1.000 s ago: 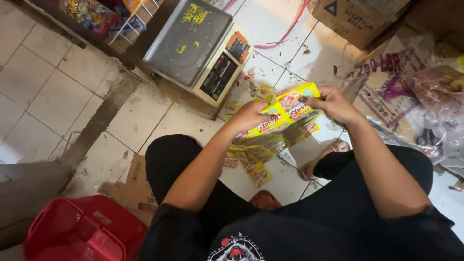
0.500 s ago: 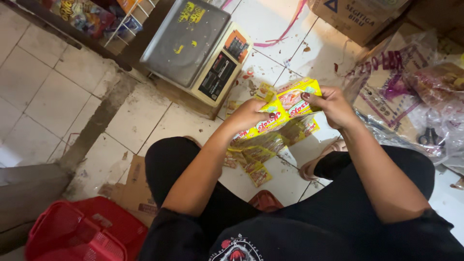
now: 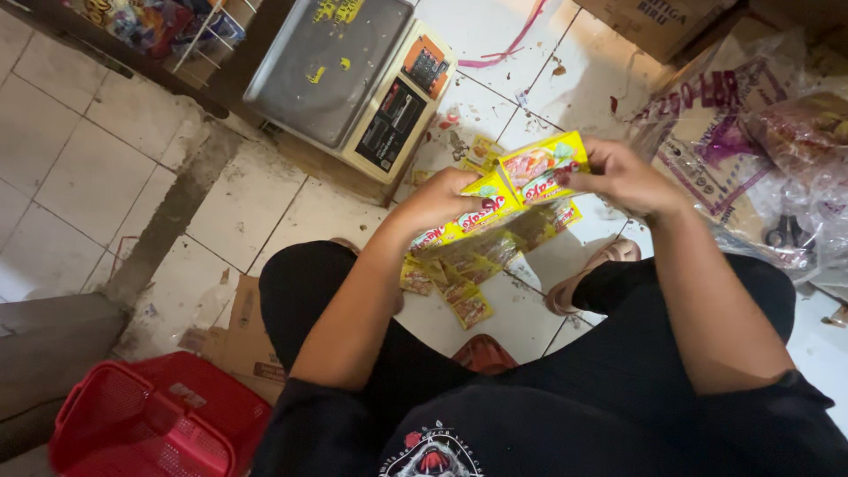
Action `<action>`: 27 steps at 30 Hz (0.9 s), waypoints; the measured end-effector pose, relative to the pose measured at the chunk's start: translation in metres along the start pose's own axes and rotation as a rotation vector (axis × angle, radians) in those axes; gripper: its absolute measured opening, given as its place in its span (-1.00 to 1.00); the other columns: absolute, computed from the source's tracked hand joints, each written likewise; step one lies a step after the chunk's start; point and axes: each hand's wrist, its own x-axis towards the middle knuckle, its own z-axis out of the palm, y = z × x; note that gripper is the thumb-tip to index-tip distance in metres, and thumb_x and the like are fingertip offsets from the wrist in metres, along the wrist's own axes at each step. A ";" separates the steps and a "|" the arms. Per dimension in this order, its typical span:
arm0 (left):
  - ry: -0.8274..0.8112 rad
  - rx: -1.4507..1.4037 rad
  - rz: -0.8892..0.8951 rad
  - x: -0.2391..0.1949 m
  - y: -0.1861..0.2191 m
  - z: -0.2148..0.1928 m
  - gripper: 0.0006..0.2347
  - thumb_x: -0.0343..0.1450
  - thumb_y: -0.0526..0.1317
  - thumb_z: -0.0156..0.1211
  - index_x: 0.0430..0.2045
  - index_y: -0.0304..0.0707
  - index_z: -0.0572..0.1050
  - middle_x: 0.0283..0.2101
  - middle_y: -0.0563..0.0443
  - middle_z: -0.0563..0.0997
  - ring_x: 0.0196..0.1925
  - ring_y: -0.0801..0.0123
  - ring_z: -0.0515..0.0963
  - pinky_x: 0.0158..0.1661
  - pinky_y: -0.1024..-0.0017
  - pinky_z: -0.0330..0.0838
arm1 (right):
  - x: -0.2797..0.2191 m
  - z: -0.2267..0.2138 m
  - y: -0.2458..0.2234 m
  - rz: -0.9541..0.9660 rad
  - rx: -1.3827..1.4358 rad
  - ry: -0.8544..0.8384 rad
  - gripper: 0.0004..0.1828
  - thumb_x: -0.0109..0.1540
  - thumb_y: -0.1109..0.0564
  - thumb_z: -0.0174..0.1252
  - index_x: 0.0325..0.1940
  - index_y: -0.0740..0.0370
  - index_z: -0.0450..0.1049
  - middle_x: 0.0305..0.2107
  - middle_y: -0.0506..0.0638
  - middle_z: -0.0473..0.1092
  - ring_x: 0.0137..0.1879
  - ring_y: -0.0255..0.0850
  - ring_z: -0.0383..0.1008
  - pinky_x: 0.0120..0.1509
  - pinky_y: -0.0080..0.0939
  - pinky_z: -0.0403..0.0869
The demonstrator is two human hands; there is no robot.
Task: The person organizes strips of seasoning sachets by hand while sitting on the floor, unfolding and laying them out next to a digital scale.
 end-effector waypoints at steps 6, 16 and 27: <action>0.029 -0.181 -0.167 -0.012 0.014 -0.018 -0.82 0.38 -0.29 0.27 -0.21 -0.41 0.59 -0.40 0.09 0.60 -0.41 0.53 0.50 -0.37 0.47 0.40 | 0.001 0.005 0.014 0.064 -0.400 -0.060 -0.62 0.12 0.21 0.37 0.02 0.37 0.60 -0.16 0.05 0.61 -0.09 -0.32 0.52 0.05 -0.28 0.47; 0.271 0.142 -0.016 -0.027 0.031 -0.026 -0.57 0.33 -0.24 0.35 0.07 -0.43 0.44 -0.13 -0.09 0.66 -0.13 0.41 0.65 -0.12 0.40 0.53 | -0.011 0.033 0.004 0.033 -0.232 0.030 -0.70 0.24 0.18 0.26 0.02 0.38 0.60 -0.22 -0.03 0.62 -0.15 -0.41 0.54 -0.03 -0.34 0.51; -0.011 0.250 -0.152 -0.012 0.024 0.025 -0.50 0.25 -0.05 0.41 0.05 -0.25 0.49 -0.20 -0.11 0.70 -0.20 0.20 0.71 -0.18 0.31 0.52 | -0.012 0.041 0.000 -0.007 -0.109 0.051 -0.71 0.26 0.17 0.26 0.03 0.35 0.60 -0.19 -0.02 0.62 -0.14 -0.42 0.56 -0.01 -0.34 0.52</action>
